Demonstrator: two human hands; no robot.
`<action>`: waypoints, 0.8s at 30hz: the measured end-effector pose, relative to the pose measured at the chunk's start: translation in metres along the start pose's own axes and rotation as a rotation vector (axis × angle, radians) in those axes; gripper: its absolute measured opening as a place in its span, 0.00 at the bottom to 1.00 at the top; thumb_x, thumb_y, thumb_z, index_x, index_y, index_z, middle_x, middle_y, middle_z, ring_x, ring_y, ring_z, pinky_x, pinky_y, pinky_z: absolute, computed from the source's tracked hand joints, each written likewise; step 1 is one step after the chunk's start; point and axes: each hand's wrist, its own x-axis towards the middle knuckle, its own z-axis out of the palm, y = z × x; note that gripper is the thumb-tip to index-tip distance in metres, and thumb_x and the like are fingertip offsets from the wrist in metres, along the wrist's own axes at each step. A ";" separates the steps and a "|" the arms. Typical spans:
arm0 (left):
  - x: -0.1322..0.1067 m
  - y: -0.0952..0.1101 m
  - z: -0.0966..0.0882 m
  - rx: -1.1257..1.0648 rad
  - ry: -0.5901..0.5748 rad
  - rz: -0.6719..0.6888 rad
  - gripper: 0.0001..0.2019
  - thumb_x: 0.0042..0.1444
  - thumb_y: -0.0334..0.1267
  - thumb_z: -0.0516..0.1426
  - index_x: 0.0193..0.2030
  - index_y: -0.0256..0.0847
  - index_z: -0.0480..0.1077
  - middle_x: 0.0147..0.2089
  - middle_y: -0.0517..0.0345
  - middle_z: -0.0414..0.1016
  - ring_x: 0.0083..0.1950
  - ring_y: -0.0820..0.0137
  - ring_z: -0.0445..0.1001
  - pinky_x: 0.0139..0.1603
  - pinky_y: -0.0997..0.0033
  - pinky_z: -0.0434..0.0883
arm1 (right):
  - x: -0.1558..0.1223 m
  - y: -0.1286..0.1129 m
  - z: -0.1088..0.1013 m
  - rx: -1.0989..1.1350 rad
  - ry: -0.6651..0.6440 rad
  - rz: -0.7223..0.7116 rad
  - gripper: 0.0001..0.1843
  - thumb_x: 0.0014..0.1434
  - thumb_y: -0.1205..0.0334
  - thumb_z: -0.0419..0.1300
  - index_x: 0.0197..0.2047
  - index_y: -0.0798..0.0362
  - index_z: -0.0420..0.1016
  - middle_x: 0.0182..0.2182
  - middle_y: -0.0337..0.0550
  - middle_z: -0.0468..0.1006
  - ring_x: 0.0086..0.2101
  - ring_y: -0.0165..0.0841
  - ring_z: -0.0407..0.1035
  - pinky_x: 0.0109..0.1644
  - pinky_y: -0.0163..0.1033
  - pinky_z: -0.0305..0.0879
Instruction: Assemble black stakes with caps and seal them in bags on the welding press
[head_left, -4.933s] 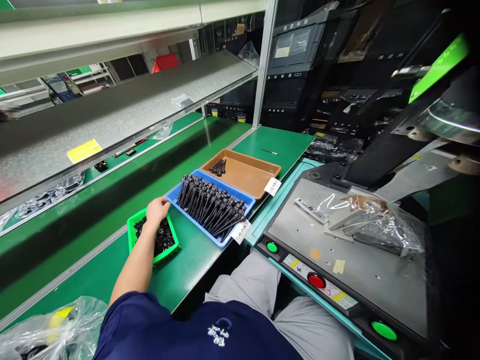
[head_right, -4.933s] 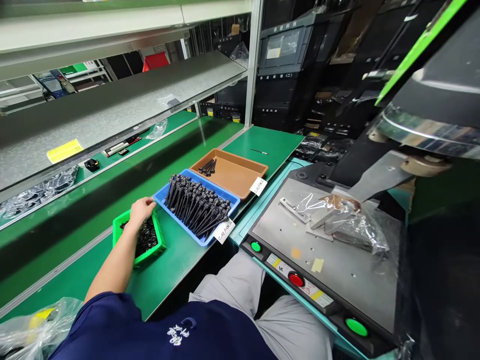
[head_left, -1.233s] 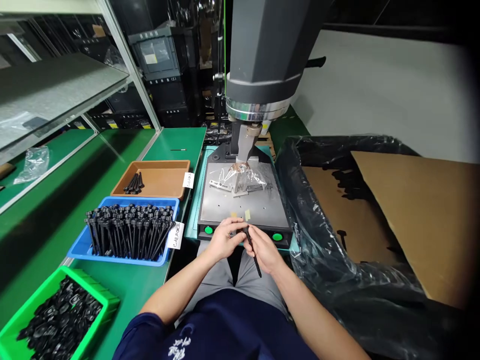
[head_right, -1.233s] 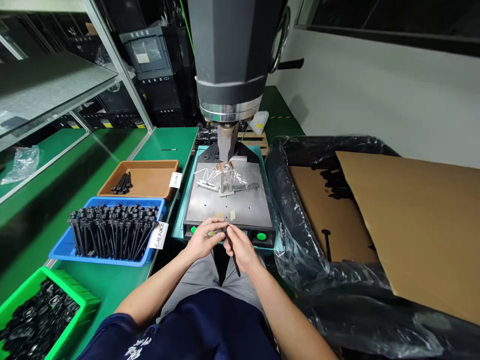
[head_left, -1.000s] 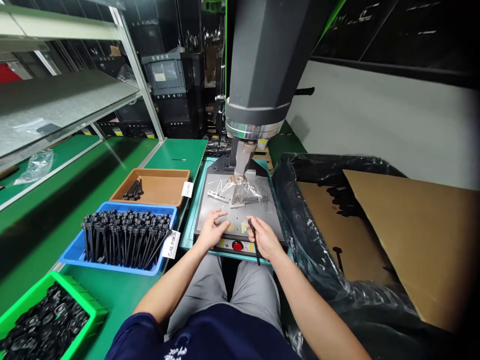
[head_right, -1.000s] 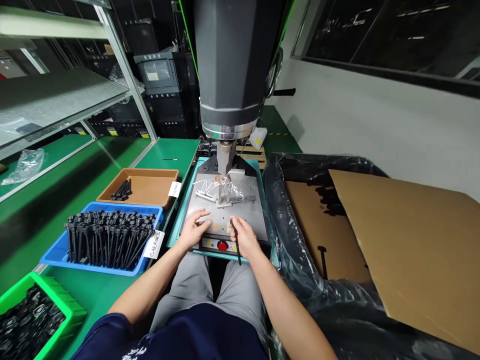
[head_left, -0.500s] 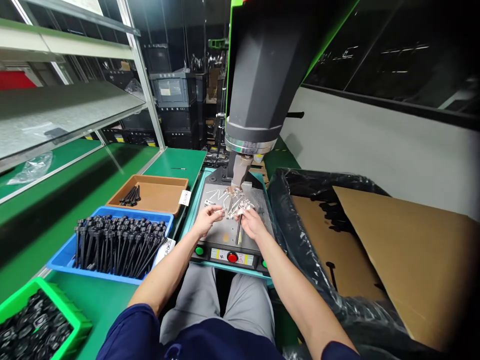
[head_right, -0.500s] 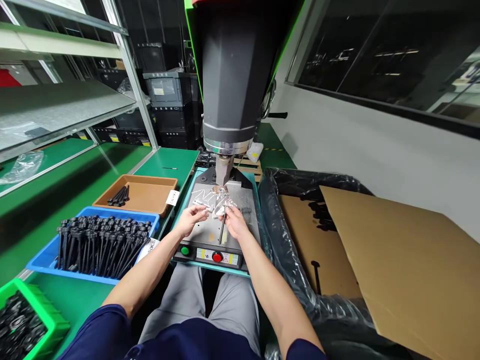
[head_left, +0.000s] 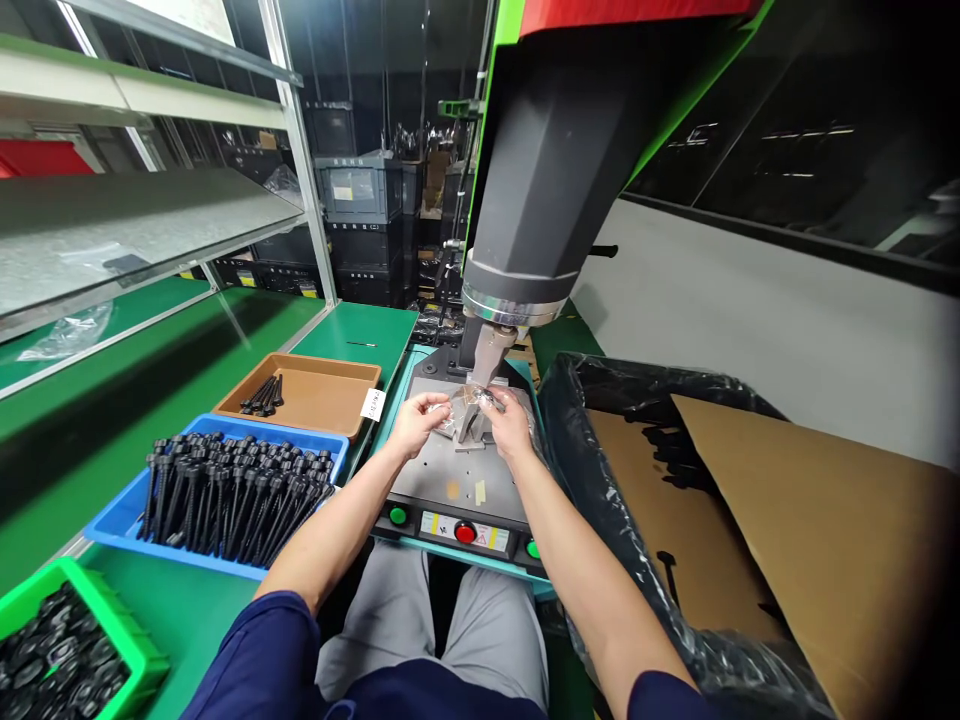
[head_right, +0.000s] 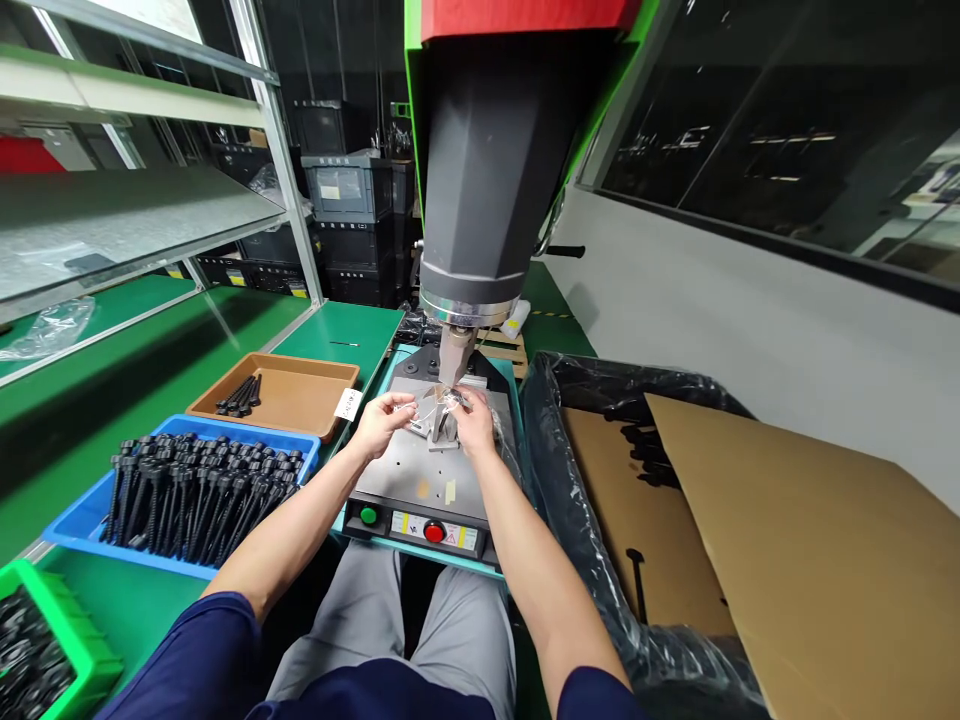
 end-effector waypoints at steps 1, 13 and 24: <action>0.002 0.002 0.000 -0.001 -0.003 0.004 0.24 0.37 0.44 0.72 0.40 0.34 0.75 0.37 0.52 0.79 0.33 0.70 0.77 0.31 0.72 0.73 | 0.002 -0.001 0.002 0.004 0.003 0.020 0.16 0.45 0.56 0.67 0.39 0.51 0.79 0.47 0.47 0.77 0.50 0.41 0.69 0.55 0.46 0.65; 0.016 0.002 -0.005 -0.016 0.009 0.022 0.24 0.38 0.44 0.71 0.40 0.34 0.74 0.35 0.53 0.78 0.32 0.71 0.76 0.31 0.71 0.72 | 0.023 -0.007 0.003 0.025 -0.195 0.215 0.19 0.45 0.53 0.68 0.41 0.51 0.77 0.37 0.42 0.80 0.39 0.39 0.71 0.49 0.43 0.65; 0.016 0.000 -0.002 0.015 0.008 0.005 0.22 0.38 0.42 0.70 0.39 0.34 0.74 0.35 0.54 0.78 0.32 0.71 0.76 0.31 0.72 0.71 | 0.021 -0.001 0.002 -0.023 -0.151 0.156 0.15 0.46 0.55 0.65 0.37 0.50 0.79 0.38 0.44 0.80 0.44 0.41 0.70 0.52 0.45 0.64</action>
